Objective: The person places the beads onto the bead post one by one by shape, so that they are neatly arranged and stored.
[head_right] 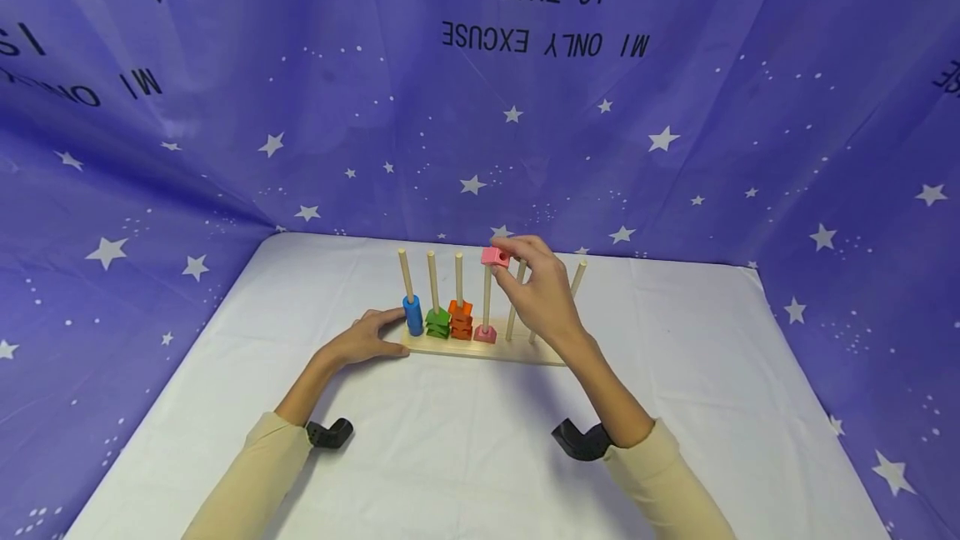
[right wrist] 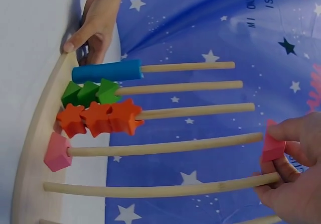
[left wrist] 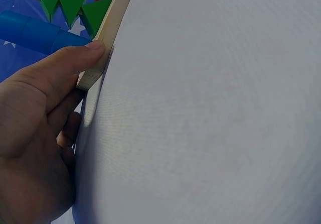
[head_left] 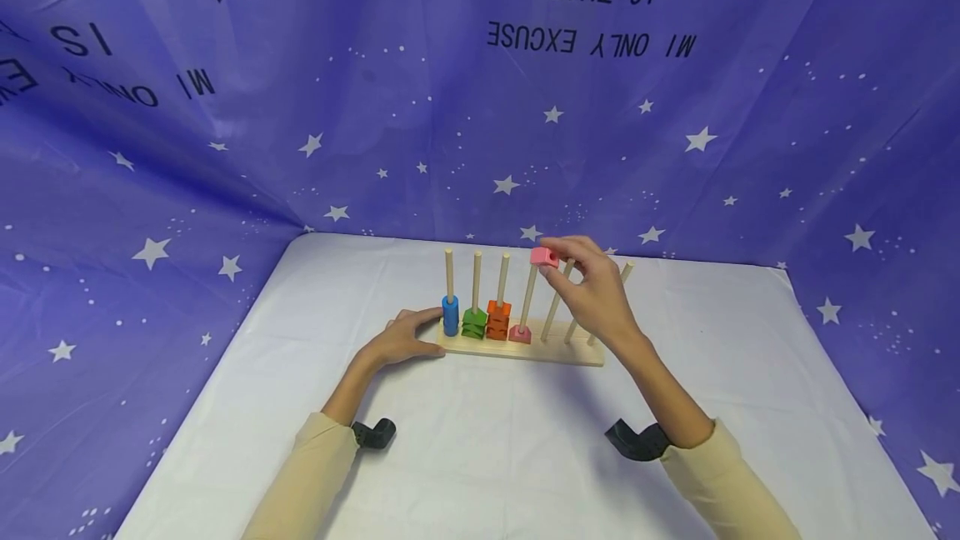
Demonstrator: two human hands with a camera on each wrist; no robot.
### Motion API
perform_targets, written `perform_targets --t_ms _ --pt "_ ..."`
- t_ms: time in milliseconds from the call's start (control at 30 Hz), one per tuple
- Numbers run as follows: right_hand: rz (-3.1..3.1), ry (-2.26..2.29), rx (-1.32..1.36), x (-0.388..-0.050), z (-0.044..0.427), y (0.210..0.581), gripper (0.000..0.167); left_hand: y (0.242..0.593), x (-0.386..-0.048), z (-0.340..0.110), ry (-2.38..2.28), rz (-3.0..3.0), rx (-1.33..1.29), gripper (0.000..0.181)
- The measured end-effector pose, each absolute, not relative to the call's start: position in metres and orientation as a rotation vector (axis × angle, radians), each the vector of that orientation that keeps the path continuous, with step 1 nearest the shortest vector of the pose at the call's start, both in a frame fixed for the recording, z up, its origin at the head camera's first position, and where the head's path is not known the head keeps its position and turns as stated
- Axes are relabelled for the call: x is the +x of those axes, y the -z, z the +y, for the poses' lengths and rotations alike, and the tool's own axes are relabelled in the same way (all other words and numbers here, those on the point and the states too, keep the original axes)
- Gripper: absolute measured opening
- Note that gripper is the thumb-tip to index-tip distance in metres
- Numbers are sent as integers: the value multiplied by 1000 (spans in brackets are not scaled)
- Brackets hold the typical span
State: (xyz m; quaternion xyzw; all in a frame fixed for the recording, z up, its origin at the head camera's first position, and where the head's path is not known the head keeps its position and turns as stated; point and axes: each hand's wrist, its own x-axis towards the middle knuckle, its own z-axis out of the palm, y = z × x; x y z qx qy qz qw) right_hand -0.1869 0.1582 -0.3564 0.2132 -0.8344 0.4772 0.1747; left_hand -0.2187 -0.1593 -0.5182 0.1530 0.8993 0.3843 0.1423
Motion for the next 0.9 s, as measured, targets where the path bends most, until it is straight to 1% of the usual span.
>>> perform_targets --t_ms 133,300,567,767,900 --pt "-2419 -1337 583 -191 155 358 36 518 -219 -159 -1099 2598 453 81" --pt "-2446 -1369 640 -197 155 357 35 517 -218 -159 -1110 2595 447 81" --pt "-2430 -1600 621 -202 156 361 38 519 -218 -159 -1103 2595 452 81" --pt "-2426 -1680 579 -201 155 359 31 518 -218 -160 -1099 2597 456 80" --pt "-2484 -1620 532 -204 155 369 31 517 -218 -159 -1098 2595 453 81"
